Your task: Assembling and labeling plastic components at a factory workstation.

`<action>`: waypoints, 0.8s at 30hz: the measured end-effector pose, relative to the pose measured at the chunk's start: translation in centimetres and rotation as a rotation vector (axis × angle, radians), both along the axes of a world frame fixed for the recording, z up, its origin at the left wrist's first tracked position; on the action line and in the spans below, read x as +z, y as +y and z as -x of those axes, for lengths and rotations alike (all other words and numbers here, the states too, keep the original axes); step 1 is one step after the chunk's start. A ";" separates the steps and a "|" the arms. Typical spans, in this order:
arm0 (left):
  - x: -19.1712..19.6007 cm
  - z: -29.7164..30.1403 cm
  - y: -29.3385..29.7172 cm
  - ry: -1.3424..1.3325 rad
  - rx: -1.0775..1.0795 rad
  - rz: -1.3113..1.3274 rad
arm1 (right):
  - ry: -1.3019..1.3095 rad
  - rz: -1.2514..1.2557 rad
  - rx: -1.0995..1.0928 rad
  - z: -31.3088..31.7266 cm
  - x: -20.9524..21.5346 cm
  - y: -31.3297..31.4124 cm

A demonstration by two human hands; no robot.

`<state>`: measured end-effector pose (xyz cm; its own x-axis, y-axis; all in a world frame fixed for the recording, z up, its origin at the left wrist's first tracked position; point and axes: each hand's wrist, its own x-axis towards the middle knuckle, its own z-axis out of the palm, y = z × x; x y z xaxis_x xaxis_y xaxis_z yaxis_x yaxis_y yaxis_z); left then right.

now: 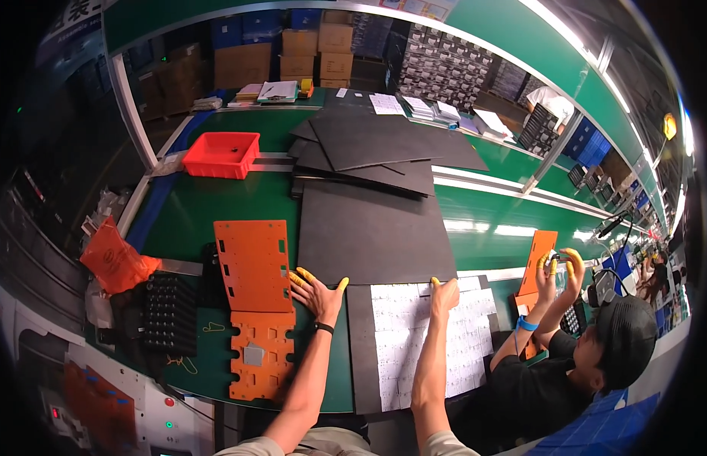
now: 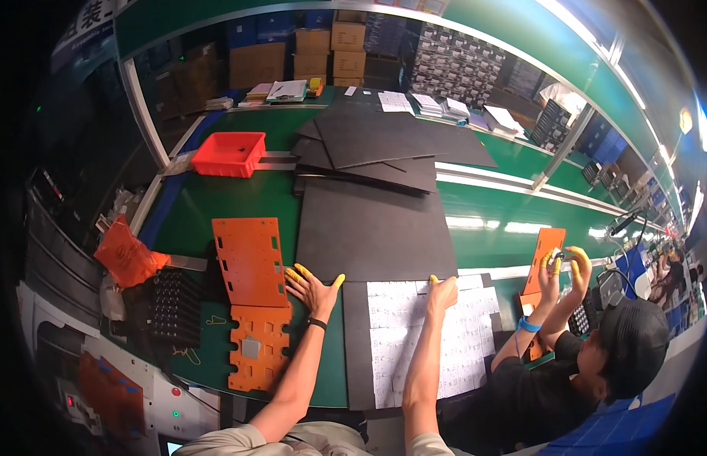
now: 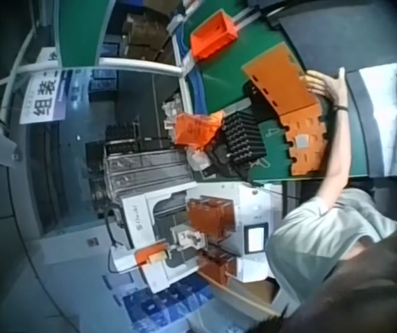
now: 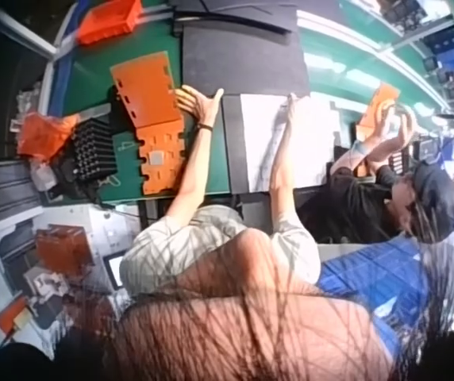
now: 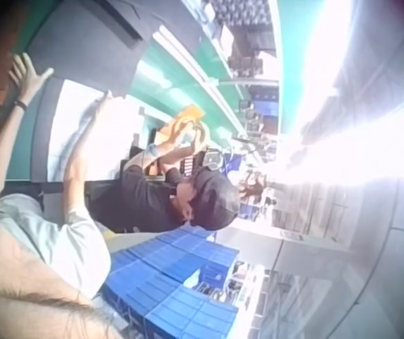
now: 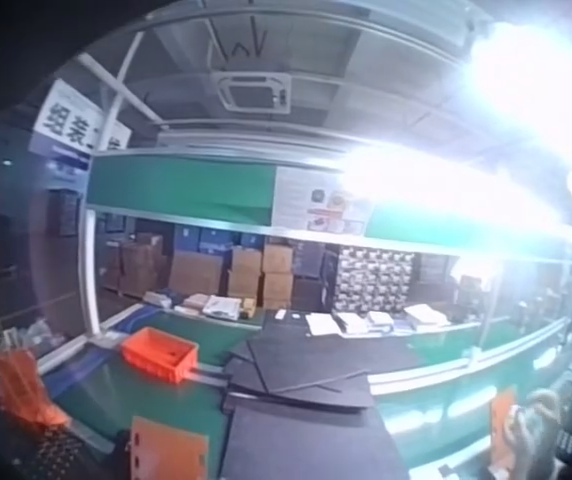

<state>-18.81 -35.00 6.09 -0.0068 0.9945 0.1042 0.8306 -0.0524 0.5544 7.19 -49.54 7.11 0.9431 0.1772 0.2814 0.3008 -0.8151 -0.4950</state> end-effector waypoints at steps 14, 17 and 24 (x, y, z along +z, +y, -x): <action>-0.7 0.1 0.1 -0.041 -0.002 -0.072 | 0.006 0.115 0.080 -2.2 0.1 -0.6; -0.7 0.7 -1.1 -0.201 -0.098 -0.237 | -0.043 -0.022 0.027 -3.5 -1.0 -1.3; 1.0 0.3 -5.3 -0.373 -0.387 -0.325 | -0.296 -0.048 0.250 -6.2 -1.6 -4.3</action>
